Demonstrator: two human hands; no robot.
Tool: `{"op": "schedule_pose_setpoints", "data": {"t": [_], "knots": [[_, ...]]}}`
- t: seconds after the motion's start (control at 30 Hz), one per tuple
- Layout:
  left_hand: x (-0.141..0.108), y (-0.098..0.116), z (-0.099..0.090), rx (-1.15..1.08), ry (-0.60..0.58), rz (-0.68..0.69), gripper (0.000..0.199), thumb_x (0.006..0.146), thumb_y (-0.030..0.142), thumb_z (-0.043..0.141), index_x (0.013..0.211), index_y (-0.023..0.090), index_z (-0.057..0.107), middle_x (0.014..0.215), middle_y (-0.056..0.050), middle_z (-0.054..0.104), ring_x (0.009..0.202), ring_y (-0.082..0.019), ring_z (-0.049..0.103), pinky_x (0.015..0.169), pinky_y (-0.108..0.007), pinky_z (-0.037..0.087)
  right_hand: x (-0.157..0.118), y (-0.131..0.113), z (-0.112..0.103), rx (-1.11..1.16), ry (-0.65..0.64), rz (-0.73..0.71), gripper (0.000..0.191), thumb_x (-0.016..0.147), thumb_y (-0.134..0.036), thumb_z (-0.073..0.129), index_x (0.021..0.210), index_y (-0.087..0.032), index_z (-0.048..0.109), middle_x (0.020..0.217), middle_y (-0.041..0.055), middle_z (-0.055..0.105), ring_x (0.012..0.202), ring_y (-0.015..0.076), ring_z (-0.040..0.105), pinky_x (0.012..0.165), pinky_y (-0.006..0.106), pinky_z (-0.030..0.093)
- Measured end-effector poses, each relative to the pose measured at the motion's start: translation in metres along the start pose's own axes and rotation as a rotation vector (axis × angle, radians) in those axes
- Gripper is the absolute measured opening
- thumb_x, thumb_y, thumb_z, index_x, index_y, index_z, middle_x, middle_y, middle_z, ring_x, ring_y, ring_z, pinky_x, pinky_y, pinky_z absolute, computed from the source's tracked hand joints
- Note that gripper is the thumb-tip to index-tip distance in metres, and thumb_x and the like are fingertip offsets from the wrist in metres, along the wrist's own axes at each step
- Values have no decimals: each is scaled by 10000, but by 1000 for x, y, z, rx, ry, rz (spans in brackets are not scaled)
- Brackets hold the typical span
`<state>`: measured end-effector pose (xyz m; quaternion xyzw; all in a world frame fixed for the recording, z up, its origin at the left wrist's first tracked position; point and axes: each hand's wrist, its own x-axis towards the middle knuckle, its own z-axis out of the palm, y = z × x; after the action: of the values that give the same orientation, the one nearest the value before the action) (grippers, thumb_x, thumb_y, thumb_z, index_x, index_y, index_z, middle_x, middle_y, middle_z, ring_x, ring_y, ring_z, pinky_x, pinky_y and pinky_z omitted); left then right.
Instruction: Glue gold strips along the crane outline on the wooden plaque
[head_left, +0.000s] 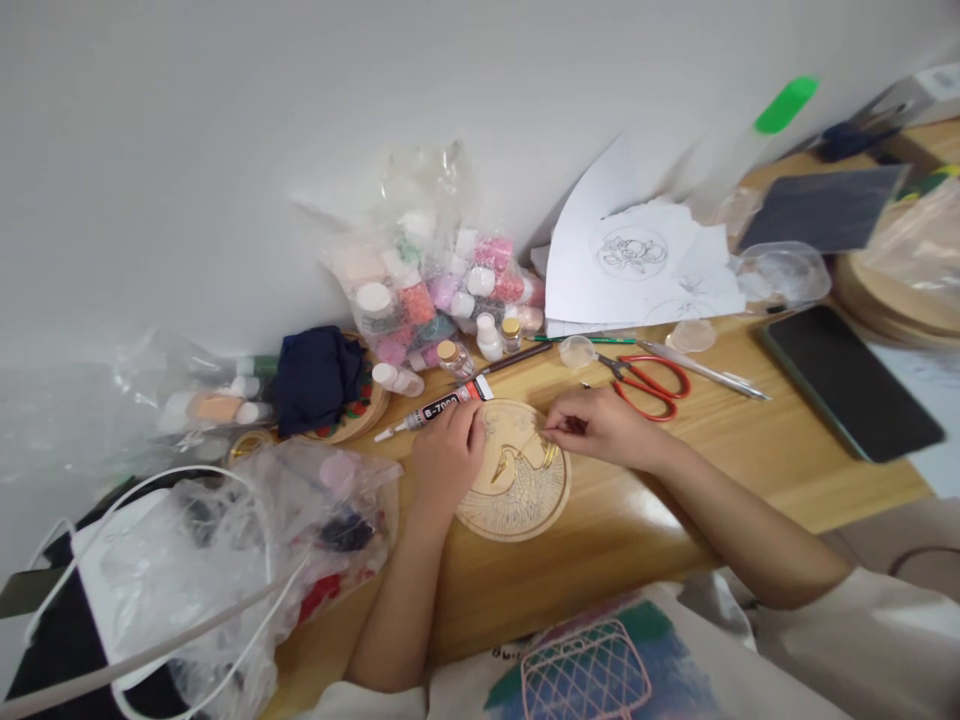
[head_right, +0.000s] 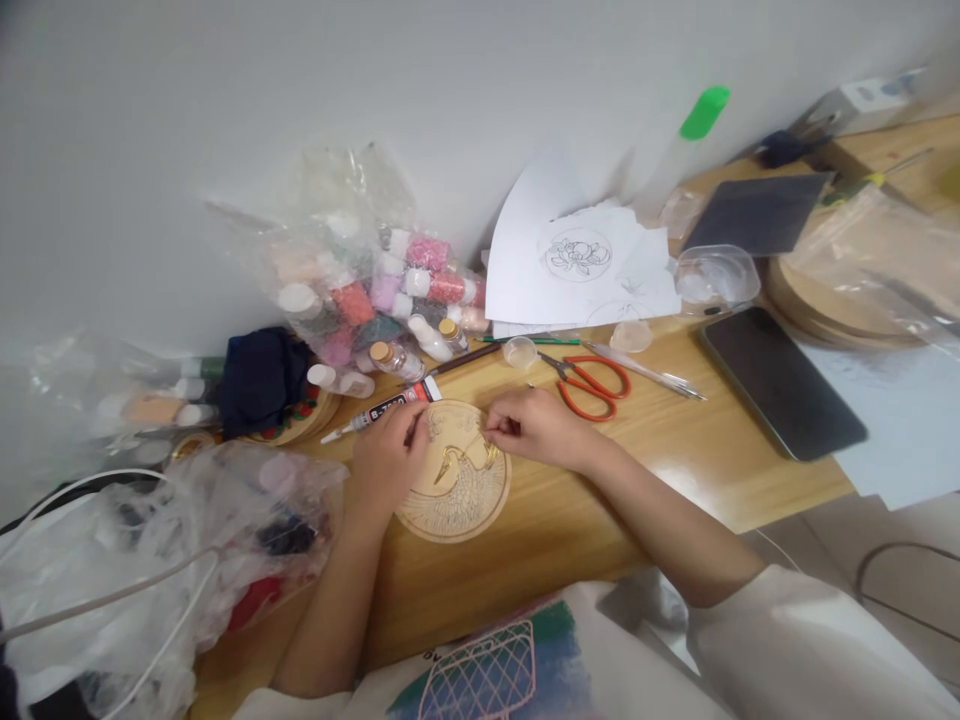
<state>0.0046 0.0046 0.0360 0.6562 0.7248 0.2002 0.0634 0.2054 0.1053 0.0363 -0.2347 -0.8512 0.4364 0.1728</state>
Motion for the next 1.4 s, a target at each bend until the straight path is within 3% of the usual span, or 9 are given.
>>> {"op": "schedule_pose_setpoints", "data": {"t": [0.8,1.4], "knots": [[0,-1,1,-35,1,-18,187,875,155,474,966,196,632,874,-25,694,770,-158,634,715,-264,455,1,7,14,-58,156,-11,127,843,-263,610,778,-170,668,626,8,648,514,98,531,515,209,385],[1,-1,1,-48,8,-22,181,880,158,475,957,195,634,884,-25,703,768,-162,642,716,-271,461,2,4,12,-85,125,25,92,834,-232,625,819,-160,681,640,10,662,543,102,560,527,203,404]]}}
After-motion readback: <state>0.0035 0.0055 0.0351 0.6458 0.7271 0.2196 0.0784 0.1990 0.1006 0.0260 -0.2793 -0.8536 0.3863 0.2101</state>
